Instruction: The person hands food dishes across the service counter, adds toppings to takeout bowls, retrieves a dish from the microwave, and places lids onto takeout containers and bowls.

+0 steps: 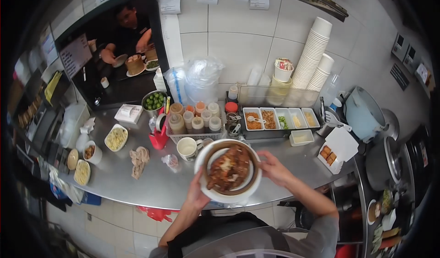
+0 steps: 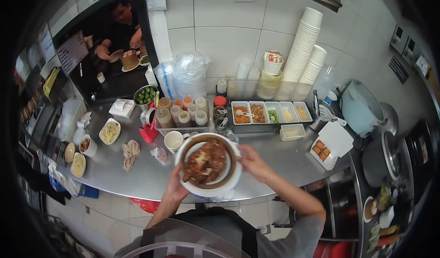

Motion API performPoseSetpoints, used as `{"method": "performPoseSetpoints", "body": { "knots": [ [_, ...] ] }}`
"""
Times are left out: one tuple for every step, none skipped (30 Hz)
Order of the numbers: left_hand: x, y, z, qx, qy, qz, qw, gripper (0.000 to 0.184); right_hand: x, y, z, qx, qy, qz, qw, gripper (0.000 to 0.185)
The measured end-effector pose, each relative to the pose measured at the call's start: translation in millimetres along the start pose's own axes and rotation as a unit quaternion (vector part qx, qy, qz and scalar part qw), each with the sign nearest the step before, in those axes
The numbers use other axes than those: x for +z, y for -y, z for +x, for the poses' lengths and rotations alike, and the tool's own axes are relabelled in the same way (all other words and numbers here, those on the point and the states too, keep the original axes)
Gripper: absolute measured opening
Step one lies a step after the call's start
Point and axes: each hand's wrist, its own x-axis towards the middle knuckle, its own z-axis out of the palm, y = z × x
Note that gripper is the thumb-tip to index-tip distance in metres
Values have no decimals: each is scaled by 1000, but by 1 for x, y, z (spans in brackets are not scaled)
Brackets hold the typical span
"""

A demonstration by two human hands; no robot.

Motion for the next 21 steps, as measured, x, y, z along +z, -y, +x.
{"method": "performPoseSetpoints", "body": {
  "knots": [
    [-4, -15, -8, 28, -1, -3, 1000, 47, 8, 2, 22, -5, 26, -55, 998, 33],
    [-3, -29, -18, 58, -1, -6, 998, 47, 20, 18, 39, -34, 63, -112, 991, 36],
    [-6, -43, -26, 89, -1, -12, 996, 47, 31, 37, 57, -63, 100, -171, 978, 38],
    [-18, -55, -31, 118, 16, -15, 993, 46, 35, 55, 80, -144, 117, -263, 947, 40],
    [-14, -64, -41, 154, 5, -19, 988, 44, 37, 76, 105, -268, 82, -327, 903, 41],
    [-9, -72, -51, 190, -5, -23, 982, 41, 40, 108, 132, -390, 20, -392, 833, 39],
    [-18, -79, -55, 219, -24, -22, 975, 41, 38, 142, 159, -493, -71, -472, 727, 37],
    [-29, -85, -61, 248, -44, -21, 967, 40, 40, 181, 188, -560, -132, -493, 652, 42],
    [-29, -90, -67, 282, -61, 8, 958, 41, 35, 222, 220, -606, -189, -514, 577, 42],
    [-32, -93, -74, 306, -73, 3, 949, 41, 36, 261, 236, -606, -244, -533, 537, 40],
    [-33, -94, -82, 323, -76, -14, 943, 41, 30, 295, 268, -621, -301, -537, 485, 40],
    [-37, -95, -89, 340, -81, -30, 937, 41, 25, 329, 292, -610, -343, -544, 463, 41],
    [-45, -94, -96, 368, -95, -25, 925, 41, 20, 359, 312, -599, -384, -548, 439, 42],
    [-54, -93, -103, 397, -108, -19, 911, 41, 16, 385, 328, -590, -403, -540, 445, 46],
    [-63, -92, -111, 411, -140, -45, 900, 40, 12, 406, 340, -581, -423, -530, 450, 50],
    [-69, -90, -118, 426, -139, -18, 894, 41, 11, 421, 347, -568, -436, -536, 447, 51],
    [-83, -88, -126, 437, -104, -41, 892, 40, 13, 432, 351, -554, -449, -543, 444, 52],
    [-113, -84, -140, 475, -150, -7, 867, 40, 14, 440, 356, -539, -461, -549, 442, 53],
    [-108, -80, -146, 491, -183, -22, 851, 40, 12, 444, 366, -537, -468, -546, 441, 55],
    [-102, -78, -148, 497, -200, -36, 844, 40, 12, 446, 373, -535, -474, -544, 439, 57],
    [-98, -75, -152, 505, -216, -47, 834, 40, 11, 445, 381, -532, -479, -543, 439, 60]
  ]
}}
